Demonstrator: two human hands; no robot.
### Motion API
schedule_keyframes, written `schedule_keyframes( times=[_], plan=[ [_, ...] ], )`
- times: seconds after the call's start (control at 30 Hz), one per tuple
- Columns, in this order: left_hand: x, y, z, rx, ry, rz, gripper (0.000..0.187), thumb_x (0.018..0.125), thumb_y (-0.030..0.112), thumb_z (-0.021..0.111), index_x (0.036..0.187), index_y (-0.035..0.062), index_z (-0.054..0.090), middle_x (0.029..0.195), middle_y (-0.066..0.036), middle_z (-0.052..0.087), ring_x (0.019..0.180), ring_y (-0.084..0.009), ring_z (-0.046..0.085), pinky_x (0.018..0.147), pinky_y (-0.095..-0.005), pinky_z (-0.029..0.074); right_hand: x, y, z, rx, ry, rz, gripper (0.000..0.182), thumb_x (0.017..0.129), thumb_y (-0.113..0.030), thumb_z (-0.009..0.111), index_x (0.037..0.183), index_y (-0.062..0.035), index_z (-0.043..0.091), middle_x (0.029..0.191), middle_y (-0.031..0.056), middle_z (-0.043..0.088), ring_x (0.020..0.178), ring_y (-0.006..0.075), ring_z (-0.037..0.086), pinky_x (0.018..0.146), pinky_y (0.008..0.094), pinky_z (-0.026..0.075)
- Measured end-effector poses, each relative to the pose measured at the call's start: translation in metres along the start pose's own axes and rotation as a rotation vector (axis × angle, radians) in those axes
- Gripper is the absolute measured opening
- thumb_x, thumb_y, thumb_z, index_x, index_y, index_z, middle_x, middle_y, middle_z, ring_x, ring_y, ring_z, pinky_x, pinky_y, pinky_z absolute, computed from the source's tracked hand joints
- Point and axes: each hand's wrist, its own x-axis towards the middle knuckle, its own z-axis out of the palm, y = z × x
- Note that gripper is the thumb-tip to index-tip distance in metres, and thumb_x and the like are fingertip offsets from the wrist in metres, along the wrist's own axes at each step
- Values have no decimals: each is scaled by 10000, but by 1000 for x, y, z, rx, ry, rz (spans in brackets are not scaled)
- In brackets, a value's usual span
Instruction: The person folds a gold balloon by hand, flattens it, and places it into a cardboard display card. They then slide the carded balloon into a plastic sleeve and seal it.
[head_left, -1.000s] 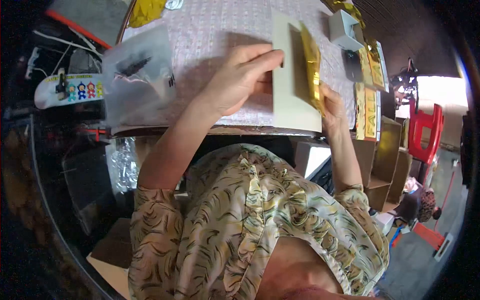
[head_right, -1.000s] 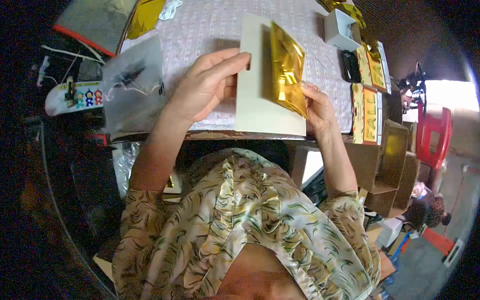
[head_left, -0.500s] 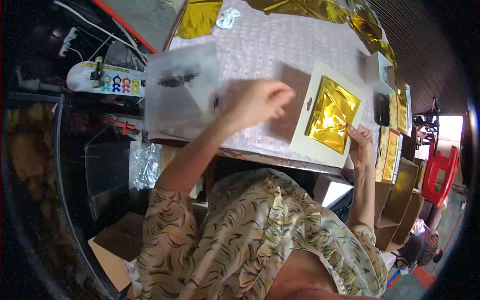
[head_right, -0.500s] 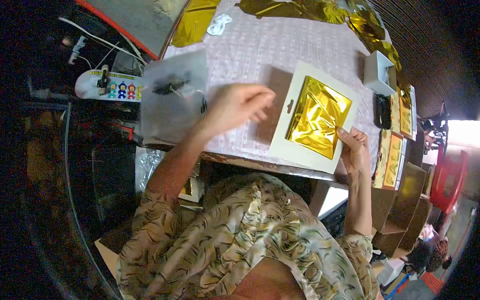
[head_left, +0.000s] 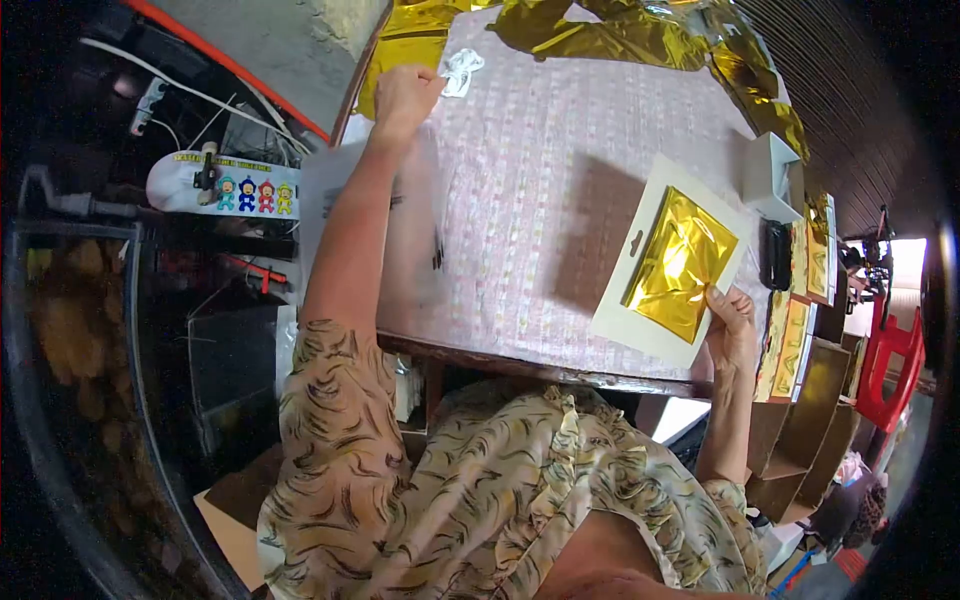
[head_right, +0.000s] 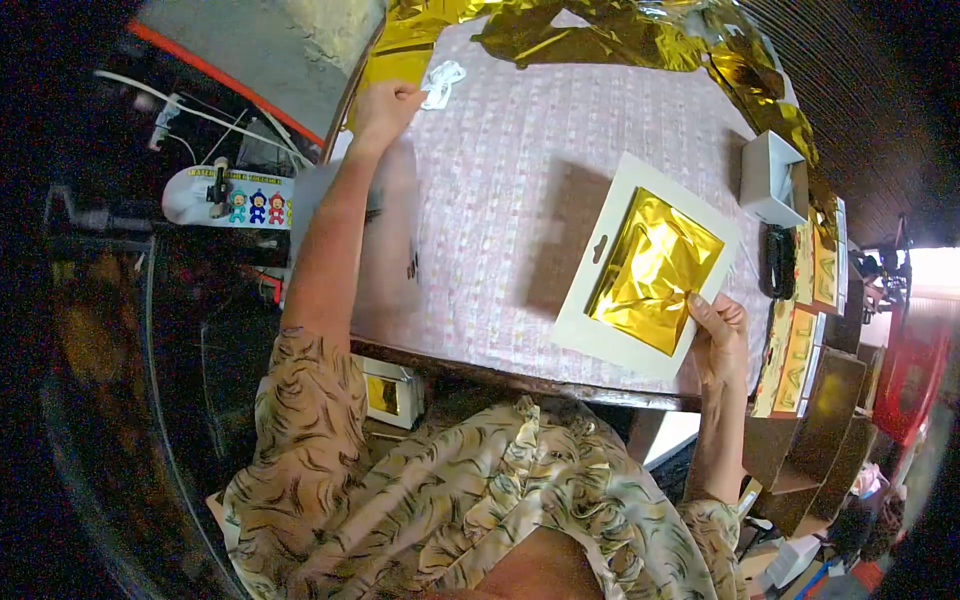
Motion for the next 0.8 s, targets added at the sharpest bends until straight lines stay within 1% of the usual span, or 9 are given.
schedule_keyframes(
  times=[0.07, 0.13, 0.27, 0.3, 0.4, 0.43, 0.5, 0.6, 0.8],
  plan=[
    [1, -2, 0, 7, -39, -12, 220, 818, 302, 730, 928, 128, 809, 860, -141, 754, 793, -356, 732, 745, -431, 573, 2, 2, -6, 3, 10, 20, 142, 943, -51, 700, 1055, 20, 748, 1051, 98, 773, 920, 148, 726, 875, 280, 556],
    [4, -3, -6, -69, -28, -182, 234, 810, 337, 754, 921, 142, 818, 855, -122, 763, 805, -325, 742, 756, -402, 576, 2, 2, -8, 4, 15, 40, 168, 944, -52, 698, 1087, 22, 746, 1062, 100, 773, 929, 148, 727, 885, 283, 553],
    [-9, 6, -36, -179, 165, -36, 251, 827, 364, 784, 946, 146, 822, 881, -98, 777, 831, -289, 752, 761, -361, 571, 3, 1, -12, -32, -13, 14, 198, 946, -56, 700, 1124, 17, 742, 1080, 97, 773, 961, 147, 723, 911, 283, 540],
    [-17, 17, -51, -183, 122, -18, 253, 884, 276, 779, 1026, 68, 802, 947, -94, 780, 867, -163, 730, 756, -297, 549, 3, 1, -13, -47, -21, -1, 191, 945, -58, 702, 1117, 14, 744, 1076, 93, 773, 968, 147, 722, 916, 281, 536],
    [-52, 59, -79, -187, -27, 255, 199, 886, 215, 782, 1006, 57, 798, 1063, -78, 751, 952, -164, 705, 786, -298, 546, -3, -3, -19, -81, 35, 64, 172, 944, -63, 708, 1097, 5, 746, 1060, 84, 773, 972, 148, 719, 913, 280, 534],
    [-67, 69, -72, -203, -46, 248, 199, 886, 215, 782, 1006, 57, 798, 1063, -78, 751, 952, -164, 705, 786, -298, 546, -7, -5, -17, -96, 30, 58, 145, 948, -70, 709, 1071, -3, 745, 1042, 79, 773, 961, 145, 718, 902, 279, 536],
    [-103, 94, -52, -374, -305, 406, 199, 821, 231, 786, 915, 56, 789, 1083, -133, 727, 970, -289, 700, 859, -372, 554, -6, 2, -30, -74, 3, 48, 115, 958, -72, 701, 1042, -8, 747, 1034, 80, 773, 938, 132, 717, 882, 275, 544],
    [-145, 123, -31, -358, -478, 454, 204, 828, 239, 789, 919, 56, 794, 1129, -132, 713, 961, -310, 695, 868, -372, 548, -12, 12, -38, -38, -26, 32, 112, 963, -79, 701, 1035, -6, 748, 1023, 82, 775, 909, 127, 720, 865, 271, 555],
    [-168, 120, -33, -179, -348, 521, 351, 828, 321, 822, 1124, 136, 783, 1186, -56, 705, 1158, -253, 616, 1016, -427, 409, -33, 15, -44, -17, -6, 32, 140, 969, -92, 700, 1061, 3, 746, 1018, 94, 776, 903, 130, 725, 856, 267, 571]
  ],
)
